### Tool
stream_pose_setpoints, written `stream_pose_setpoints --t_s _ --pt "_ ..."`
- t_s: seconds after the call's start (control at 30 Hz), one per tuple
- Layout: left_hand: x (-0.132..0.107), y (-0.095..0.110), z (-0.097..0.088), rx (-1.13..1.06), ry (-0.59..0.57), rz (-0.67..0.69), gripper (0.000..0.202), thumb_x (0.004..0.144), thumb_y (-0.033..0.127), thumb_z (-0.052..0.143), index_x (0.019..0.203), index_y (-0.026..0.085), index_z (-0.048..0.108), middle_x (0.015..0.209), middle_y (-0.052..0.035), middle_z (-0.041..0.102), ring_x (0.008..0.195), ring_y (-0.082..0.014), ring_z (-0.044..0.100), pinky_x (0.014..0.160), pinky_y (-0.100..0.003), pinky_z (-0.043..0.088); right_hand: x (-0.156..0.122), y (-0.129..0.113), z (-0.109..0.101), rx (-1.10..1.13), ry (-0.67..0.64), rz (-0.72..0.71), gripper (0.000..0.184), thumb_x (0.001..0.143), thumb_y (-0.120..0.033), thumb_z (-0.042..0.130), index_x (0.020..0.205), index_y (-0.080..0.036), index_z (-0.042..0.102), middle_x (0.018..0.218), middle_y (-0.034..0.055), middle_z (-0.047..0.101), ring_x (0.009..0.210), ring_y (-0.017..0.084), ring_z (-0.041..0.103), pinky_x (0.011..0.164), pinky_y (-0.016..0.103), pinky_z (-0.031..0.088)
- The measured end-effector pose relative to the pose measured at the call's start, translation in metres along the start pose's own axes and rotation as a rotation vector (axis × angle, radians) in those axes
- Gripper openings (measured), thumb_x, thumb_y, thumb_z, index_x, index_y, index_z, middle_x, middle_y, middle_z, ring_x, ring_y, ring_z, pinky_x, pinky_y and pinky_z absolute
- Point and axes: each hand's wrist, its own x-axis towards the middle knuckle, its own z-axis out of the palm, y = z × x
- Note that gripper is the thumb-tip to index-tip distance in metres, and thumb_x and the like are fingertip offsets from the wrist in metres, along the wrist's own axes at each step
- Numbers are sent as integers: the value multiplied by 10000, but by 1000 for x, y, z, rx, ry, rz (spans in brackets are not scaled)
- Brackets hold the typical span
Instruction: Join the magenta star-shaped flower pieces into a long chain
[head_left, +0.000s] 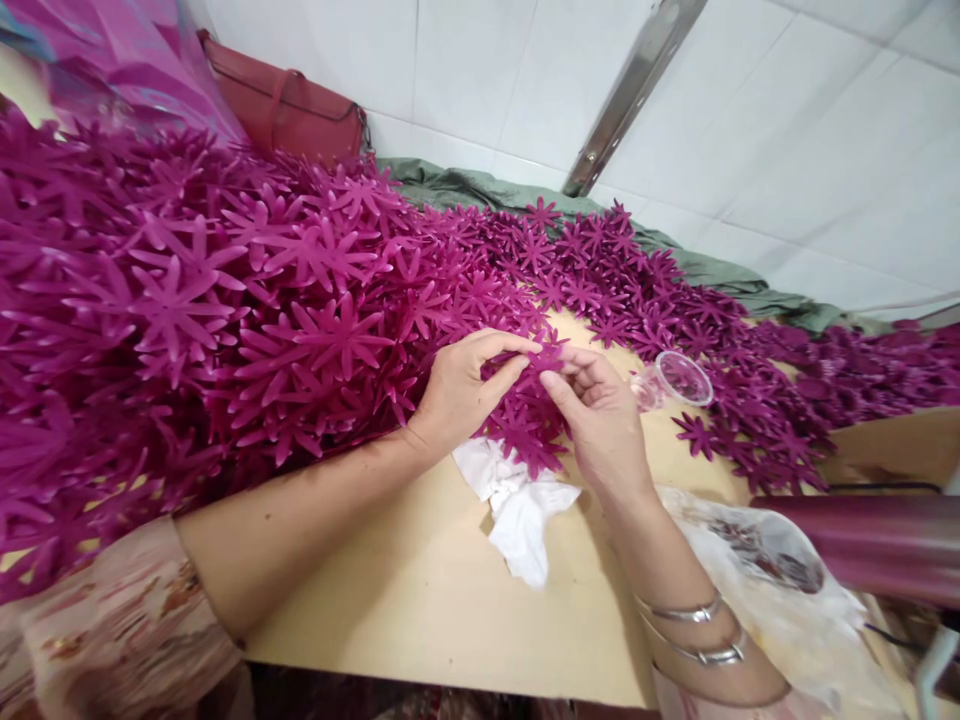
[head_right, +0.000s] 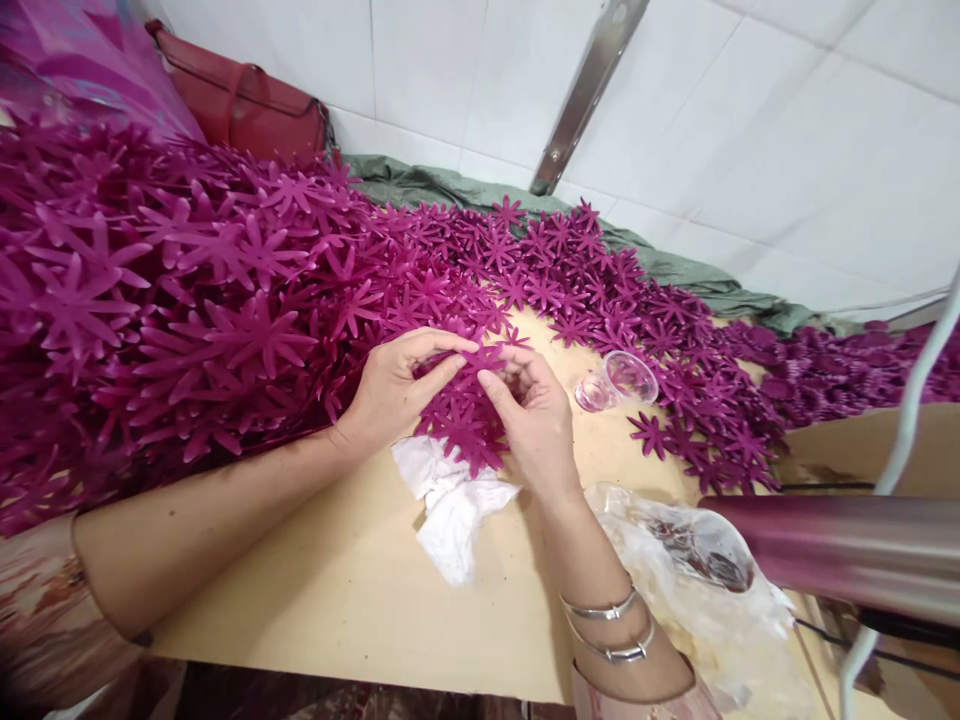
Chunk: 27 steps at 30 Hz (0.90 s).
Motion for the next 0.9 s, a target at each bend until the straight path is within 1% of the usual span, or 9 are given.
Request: stream_pose_setpoints --t_s 0.07,0.13,0.27,0.37,0.43,0.53,0.63,0.77,0.9 --pt "1 -2 1 -32 42 -23 187 952 137 612 1063 196 751 1109 -48 788 1046 -157 723 996 -298 542 0 0 -1 -44 44 -52 271 793 -351 841 1002 -238 712 862 -14 692 773 146 602 766 286 496" --pt "1 -3 2 -112 84 -70 216 968 149 586 1133 188 720 1121 -52 778 1014 -146 717 950 -278 546 2 1 -4 -74 135 -99 200 821 -333 809 951 -224 703 846 -13 675 749 137 582 744 279 473" --pt "2 -5 6 -273 128 -200 418 923 162 667 1330 208 581 866 17 733 724 -86 650 728 -202 513 6 1 -11 -84 200 -112 179 870 -369 755 902 -214 670 767 -31 605 676 121 518 672 263 419" --pt "3 -6 8 -368 133 -263 447 873 139 712 1288 196 557 780 48 684 649 -68 602 665 -185 485 4 -4 -10 -144 164 -111 231 937 -405 675 819 -213 624 720 -24 599 663 132 526 676 275 432" --pt "4 -6 9 -412 123 -280 374 860 125 714 1205 177 580 787 40 679 673 -68 618 679 -184 495 2 -7 -8 -217 153 -133 266 978 -427 615 818 -215 620 774 -1 642 737 153 578 745 299 466" --pt "5 -6 8 -410 116 -273 294 860 114 702 1130 170 600 786 35 667 698 -70 632 696 -186 504 -3 -13 -3 -304 178 -189 226 977 -449 616 1009 -230 659 1027 40 690 950 190 627 879 341 488" --pt "4 -4 7 -401 72 -254 274 873 123 692 1128 171 601 768 37 658 698 -75 634 693 -191 504 -5 -17 -1 -332 204 -228 283 967 -457 632 1157 -248 649 1226 68 667 1085 209 624 937 359 495" --pt "1 -1 8 -423 -91 -236 268 888 150 695 1137 170 599 832 9 694 767 -90 673 767 -212 531 -5 -17 1 -271 103 -192 292 945 -448 670 1145 -236 696 1205 76 700 1086 221 656 973 381 511" --pt "-2 -1 9 -375 -142 -215 283 895 178 705 1157 174 599 963 -38 730 889 -119 703 869 -251 549 -3 -12 0 -147 63 -133 179 887 -391 749 947 -223 732 987 31 732 945 192 665 923 346 513"
